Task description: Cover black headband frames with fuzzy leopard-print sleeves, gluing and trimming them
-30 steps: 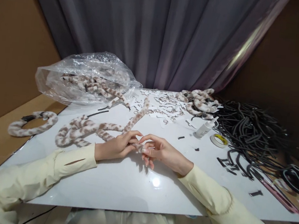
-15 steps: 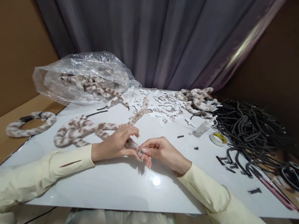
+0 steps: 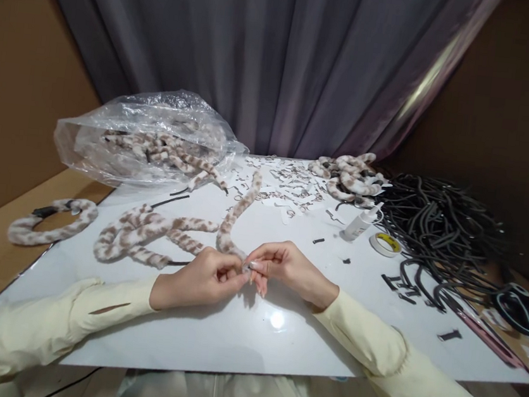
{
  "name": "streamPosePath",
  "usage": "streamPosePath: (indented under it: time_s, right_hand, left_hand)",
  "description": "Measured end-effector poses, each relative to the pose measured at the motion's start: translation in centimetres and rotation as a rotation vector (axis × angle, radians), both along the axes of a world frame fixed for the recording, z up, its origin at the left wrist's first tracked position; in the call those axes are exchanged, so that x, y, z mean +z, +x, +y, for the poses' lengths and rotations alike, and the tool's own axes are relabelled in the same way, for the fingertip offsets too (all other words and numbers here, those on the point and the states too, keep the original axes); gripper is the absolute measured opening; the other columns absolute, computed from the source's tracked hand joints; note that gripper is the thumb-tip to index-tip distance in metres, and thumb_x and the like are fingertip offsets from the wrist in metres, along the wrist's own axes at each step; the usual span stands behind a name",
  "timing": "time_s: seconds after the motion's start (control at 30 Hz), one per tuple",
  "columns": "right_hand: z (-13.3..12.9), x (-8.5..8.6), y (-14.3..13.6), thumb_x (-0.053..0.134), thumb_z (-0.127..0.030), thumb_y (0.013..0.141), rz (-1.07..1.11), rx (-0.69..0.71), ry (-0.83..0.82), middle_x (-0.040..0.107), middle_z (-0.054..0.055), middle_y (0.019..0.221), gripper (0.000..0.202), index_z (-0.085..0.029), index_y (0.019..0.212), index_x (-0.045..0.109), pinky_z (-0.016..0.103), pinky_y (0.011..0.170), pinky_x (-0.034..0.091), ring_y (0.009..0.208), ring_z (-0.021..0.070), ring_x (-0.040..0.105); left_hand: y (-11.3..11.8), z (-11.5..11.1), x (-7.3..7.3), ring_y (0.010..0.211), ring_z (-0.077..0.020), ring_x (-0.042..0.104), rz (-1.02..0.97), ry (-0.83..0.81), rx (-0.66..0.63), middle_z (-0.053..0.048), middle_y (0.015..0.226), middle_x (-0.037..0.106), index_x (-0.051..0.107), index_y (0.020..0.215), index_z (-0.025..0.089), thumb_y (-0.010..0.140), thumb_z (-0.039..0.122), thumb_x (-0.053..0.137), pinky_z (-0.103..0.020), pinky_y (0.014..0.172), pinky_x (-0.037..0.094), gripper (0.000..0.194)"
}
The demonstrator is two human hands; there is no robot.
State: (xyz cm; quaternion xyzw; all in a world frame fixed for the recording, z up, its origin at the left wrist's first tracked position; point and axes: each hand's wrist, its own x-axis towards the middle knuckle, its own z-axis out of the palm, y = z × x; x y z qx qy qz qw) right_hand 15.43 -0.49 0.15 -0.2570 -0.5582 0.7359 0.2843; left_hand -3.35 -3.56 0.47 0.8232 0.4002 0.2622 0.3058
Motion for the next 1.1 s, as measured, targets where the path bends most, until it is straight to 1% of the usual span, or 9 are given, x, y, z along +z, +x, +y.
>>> streamPosePath:
  time_s: [0.13,0.23,0.4,0.53,0.67,0.8,0.93,1.0,1.1]
  right_hand:
    - [0.0,0.0,0.0,0.070,-0.030,0.072,-0.004,0.011,0.002,0.064,0.001,0.057,0.023,-0.010,0.079,0.066,0.024,0.049,0.048,0.046,0.0103,0.058]
    - [0.0,0.1,0.0,0.070,-0.031,0.073,-0.010,0.014,0.003,0.064,0.001,0.059,0.023,-0.009,0.079,0.065,0.024,0.049,0.048,0.046,0.0102,0.058]
    - [0.0,0.1,-0.1,0.069,-0.030,0.074,-0.006,0.020,0.003,0.064,0.002,0.061,0.023,-0.009,0.081,0.064,0.023,0.052,0.047,0.048,0.0093,0.058]
    - [0.0,-0.2,-0.1,0.069,-0.028,0.074,0.049,0.036,-0.028,0.063,0.000,0.062,0.023,-0.012,0.085,0.059,0.023,0.053,0.048,0.050,0.0092,0.058]
    - [-0.1,-0.4,-0.2,0.071,-0.028,0.073,0.075,0.066,-0.080,0.063,-0.002,0.064,0.027,-0.014,0.091,0.054,0.024,0.054,0.050,0.052,0.0104,0.060]
    - [-0.3,-0.3,-0.3,0.072,-0.030,0.071,0.034,0.064,-0.087,0.065,0.000,0.064,0.032,-0.012,0.096,0.060,0.025,0.056,0.051,0.054,0.0115,0.062]
    - [-0.4,-0.1,-0.3,0.070,-0.032,0.072,-0.013,0.078,-0.067,0.068,0.004,0.065,0.025,-0.009,0.082,0.067,0.024,0.056,0.051,0.054,0.0109,0.063]
    - [-0.4,-0.1,-0.3,0.071,-0.032,0.071,-0.018,0.082,-0.063,0.068,0.004,0.063,0.024,-0.008,0.075,0.068,0.024,0.055,0.052,0.054,0.0119,0.063]
    - [-0.4,0.0,-0.2,0.074,-0.031,0.067,-0.025,0.078,-0.082,0.068,0.005,0.058,0.025,-0.008,0.072,0.067,0.026,0.054,0.053,0.052,0.0139,0.064]
  left_hand:
    - [0.1,-0.1,0.4,0.039,-0.0065,0.042,-0.018,-0.080,0.006,0.003,0.043,0.051,0.049,0.053,0.015,0.084,0.025,0.045,-0.018,0.041,0.032,0.033]
    - [0.1,-0.2,0.6,0.038,-0.0064,0.044,-0.032,-0.194,0.019,0.003,0.043,0.052,0.050,0.052,0.015,0.084,0.024,0.045,-0.017,0.041,0.033,0.033]
    - [0.2,-0.2,0.7,0.037,-0.0057,0.042,-0.091,-0.417,0.068,0.005,0.042,0.049,0.054,0.060,0.014,0.085,0.024,0.044,-0.016,0.041,0.034,0.029]
    - [0.2,-0.1,0.7,0.037,-0.0052,0.039,-0.203,-0.542,0.033,0.006,0.041,0.044,0.055,0.064,0.014,0.085,0.024,0.043,-0.016,0.041,0.034,0.027]
    - [0.0,0.0,0.9,0.037,-0.0049,0.039,-0.221,-0.525,-0.056,0.005,0.041,0.046,0.057,0.066,0.012,0.086,0.027,0.043,-0.016,0.042,0.034,0.029]
    - [-0.1,0.0,1.0,0.037,-0.0052,0.041,-0.218,-0.475,-0.096,0.005,0.041,0.047,0.059,0.067,0.011,0.087,0.029,0.041,-0.016,0.044,0.035,0.032]
    - [0.0,-0.2,1.2,0.038,-0.0058,0.043,-0.177,-0.445,-0.092,0.004,0.041,0.048,0.059,0.065,0.012,0.087,0.029,0.043,-0.016,0.043,0.035,0.032]
    - [0.1,-0.3,1.3,0.037,-0.0060,0.044,-0.159,-0.435,-0.094,0.004,0.040,0.048,0.060,0.067,0.012,0.087,0.028,0.043,-0.015,0.042,0.035,0.032]
    - [0.2,-0.7,1.3,0.035,-0.0059,0.043,-0.144,-0.422,-0.137,0.005,0.039,0.047,0.061,0.068,0.012,0.086,0.023,0.042,-0.015,0.039,0.035,0.028]
